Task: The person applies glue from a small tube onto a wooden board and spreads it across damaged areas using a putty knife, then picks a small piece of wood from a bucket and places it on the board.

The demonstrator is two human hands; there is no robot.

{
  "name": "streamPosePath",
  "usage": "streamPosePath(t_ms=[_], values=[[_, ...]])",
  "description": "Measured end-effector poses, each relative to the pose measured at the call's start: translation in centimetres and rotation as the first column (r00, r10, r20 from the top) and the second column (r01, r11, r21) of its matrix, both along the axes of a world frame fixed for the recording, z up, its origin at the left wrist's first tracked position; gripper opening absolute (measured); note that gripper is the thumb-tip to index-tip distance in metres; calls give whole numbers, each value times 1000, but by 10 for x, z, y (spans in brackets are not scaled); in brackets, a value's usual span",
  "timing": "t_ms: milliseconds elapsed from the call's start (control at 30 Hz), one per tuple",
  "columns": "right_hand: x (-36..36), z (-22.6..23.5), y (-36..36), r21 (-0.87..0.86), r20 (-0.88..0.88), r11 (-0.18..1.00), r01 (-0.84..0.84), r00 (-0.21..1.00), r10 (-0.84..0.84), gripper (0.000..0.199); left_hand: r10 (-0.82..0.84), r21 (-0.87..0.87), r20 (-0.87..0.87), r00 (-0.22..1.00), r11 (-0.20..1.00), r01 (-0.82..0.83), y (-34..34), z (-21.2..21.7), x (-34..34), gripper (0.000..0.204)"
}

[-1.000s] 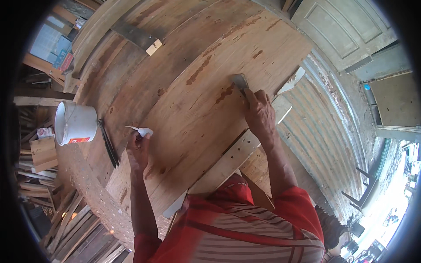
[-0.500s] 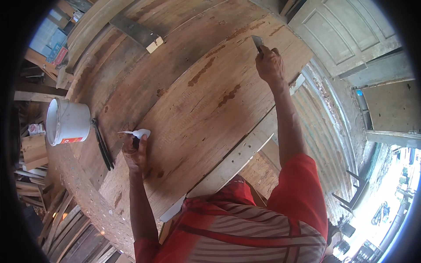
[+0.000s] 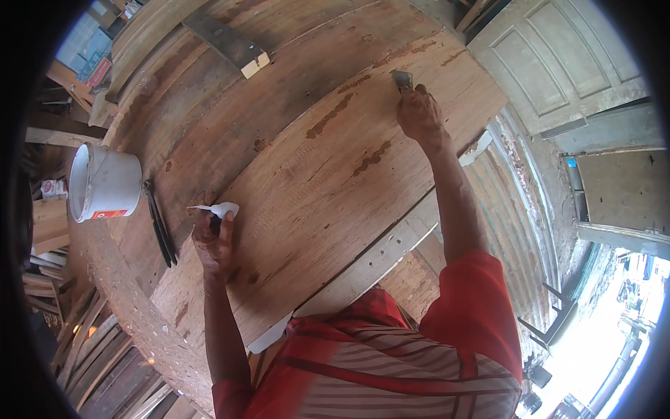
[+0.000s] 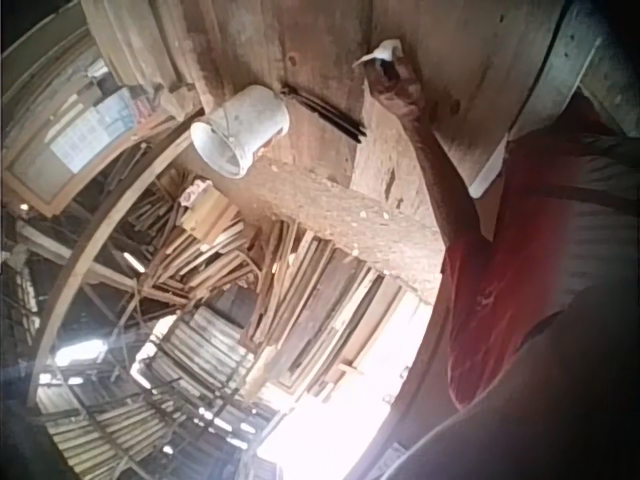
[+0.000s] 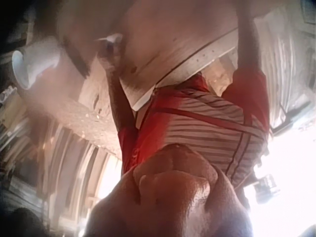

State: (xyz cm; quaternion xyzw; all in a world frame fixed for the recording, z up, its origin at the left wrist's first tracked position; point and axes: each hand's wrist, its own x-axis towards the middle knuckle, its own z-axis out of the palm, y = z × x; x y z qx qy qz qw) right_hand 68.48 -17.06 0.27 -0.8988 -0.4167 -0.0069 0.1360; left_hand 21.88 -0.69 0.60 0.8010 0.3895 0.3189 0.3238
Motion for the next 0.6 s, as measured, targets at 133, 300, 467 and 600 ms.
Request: streamPosePath(t_ms=[133,300,467,600], values=[[-7,23,1,48,-56,999,18,998,-15,34,12,0,-39,999,1000,-12,0,3,-4,21],[34,11,-7,134,20,990,49,998,-52,28,-17,-2,-51,999,1000,17,0,8,1,20],[9,13,-3,26,-33,1000,-15,999,16,32,5,-13,-23,1000,1000,-6,-1,5,0,20],[-9,25,-6,28,-70,998,-63,995,64,35,-6,46,-24,1000,999,7,1,2,-3,19]])
